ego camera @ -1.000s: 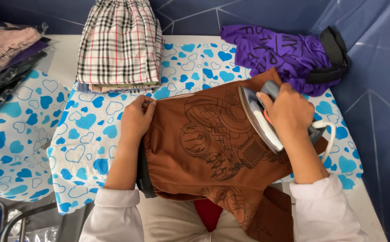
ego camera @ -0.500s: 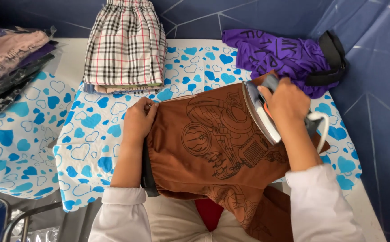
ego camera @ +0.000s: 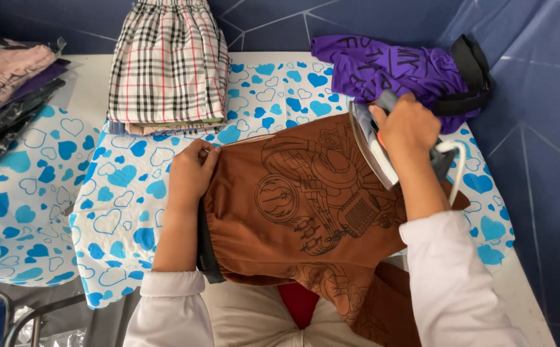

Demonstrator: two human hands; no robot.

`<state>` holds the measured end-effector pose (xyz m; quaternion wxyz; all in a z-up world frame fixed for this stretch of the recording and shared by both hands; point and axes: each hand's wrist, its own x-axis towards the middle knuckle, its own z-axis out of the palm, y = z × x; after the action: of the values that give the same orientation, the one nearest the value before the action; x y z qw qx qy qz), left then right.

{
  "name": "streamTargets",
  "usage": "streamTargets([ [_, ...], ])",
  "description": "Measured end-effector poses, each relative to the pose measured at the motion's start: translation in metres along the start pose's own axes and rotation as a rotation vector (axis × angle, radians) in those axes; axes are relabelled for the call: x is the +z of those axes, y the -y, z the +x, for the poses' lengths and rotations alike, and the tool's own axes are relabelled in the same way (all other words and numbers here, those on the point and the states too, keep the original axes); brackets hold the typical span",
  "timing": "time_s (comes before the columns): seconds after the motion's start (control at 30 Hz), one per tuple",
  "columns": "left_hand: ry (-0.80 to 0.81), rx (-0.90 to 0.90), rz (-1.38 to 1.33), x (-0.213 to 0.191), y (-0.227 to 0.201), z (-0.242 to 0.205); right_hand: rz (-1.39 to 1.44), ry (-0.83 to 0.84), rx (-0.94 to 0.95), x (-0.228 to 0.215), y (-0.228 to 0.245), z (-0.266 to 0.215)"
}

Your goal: The person is ironing a brown t-shirt with a graphic design on a small table covered with a blue and white heart-patterned cloth.

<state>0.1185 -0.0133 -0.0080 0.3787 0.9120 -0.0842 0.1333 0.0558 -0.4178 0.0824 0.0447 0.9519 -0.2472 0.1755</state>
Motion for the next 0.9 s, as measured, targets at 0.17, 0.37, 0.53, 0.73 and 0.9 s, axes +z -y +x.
streamTargets([
  [0.17, -0.001, -0.016, -0.004, 0.0, 0.001, 0.002, 0.022, 0.036, -0.035, -0.007, -0.001, -0.001],
  [0.37, 0.011, -0.037, 0.003, -0.002, 0.001, 0.001, 0.042, 0.15, -0.12, -0.055, -0.023, -0.054],
  [0.53, 0.018, -0.04, 0.013, 0.0, 0.002, 0.002, 0.013, 0.182, -0.281, -0.092, -0.055, -0.082],
  [0.73, 0.007, -0.006, 0.022, -0.001, 0.003, 0.0, 0.15, -0.11, -0.652, -0.06, -0.096, -0.098],
  [0.9, -0.004, 0.011, 0.079, 0.002, 0.008, 0.002, 0.268, -0.182, -0.759, -0.051, -0.093, -0.119],
])
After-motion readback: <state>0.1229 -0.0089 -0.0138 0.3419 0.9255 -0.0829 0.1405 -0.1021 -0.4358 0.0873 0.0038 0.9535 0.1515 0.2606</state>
